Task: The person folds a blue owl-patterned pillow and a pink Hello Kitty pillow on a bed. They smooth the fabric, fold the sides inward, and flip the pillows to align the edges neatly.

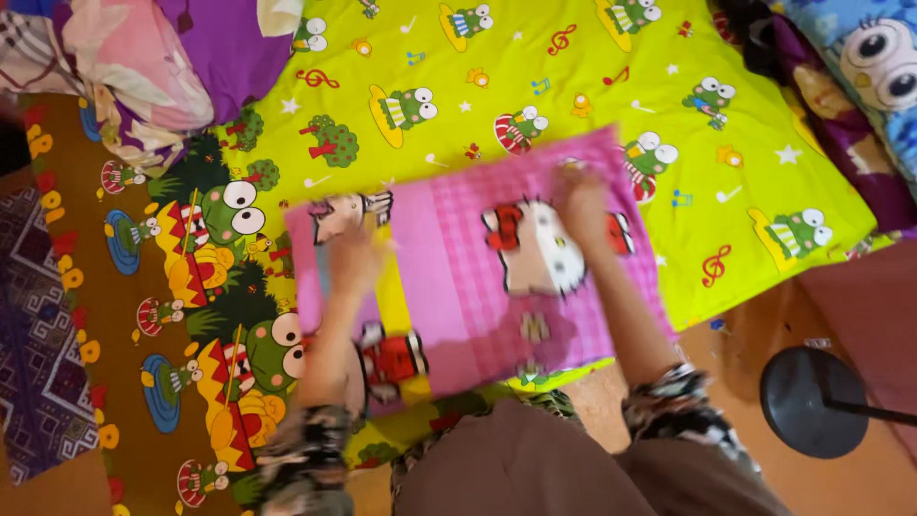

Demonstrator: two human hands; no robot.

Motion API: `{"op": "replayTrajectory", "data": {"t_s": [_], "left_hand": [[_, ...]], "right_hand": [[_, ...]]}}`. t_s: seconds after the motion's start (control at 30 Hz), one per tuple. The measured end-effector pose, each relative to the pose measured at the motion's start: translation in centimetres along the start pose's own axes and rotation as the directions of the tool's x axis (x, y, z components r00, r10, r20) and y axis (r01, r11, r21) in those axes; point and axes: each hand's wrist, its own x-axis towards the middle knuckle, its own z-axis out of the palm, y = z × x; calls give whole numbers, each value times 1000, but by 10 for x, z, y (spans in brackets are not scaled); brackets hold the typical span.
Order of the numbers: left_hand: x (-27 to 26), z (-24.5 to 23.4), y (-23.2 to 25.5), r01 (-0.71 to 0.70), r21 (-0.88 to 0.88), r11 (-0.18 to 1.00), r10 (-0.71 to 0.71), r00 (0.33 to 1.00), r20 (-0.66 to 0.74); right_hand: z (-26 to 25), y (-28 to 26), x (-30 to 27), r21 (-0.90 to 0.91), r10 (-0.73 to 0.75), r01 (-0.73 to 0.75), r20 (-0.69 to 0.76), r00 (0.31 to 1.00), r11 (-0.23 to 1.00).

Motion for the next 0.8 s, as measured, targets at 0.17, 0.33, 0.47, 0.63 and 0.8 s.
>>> {"op": "replayTrajectory", "data": {"t_s": [0.17,0.33,0.47,0.63,0.8], "left_hand": [[-56,73,48,108,-97,989,-114,992,-59],[-42,64,48,160,-189,969,-185,975,-122],[18,52,50,202,-256,945,-241,961,-132],[40,88,61,156,-171,973,-157,988,7],[36,114,30,158,-197,968,-163,987,-9]], "right_hand": [[45,-90,-85,-44,59,-51,195,979,998],[25,-112,-43,-3,196,-200,215,957,980],[44,-141,16,202,137,-151,78,987,968],[96,-174,12,158,-150,95,390,909,983],[137,-110,-3,-52,-213,244,340,916,968]]}}
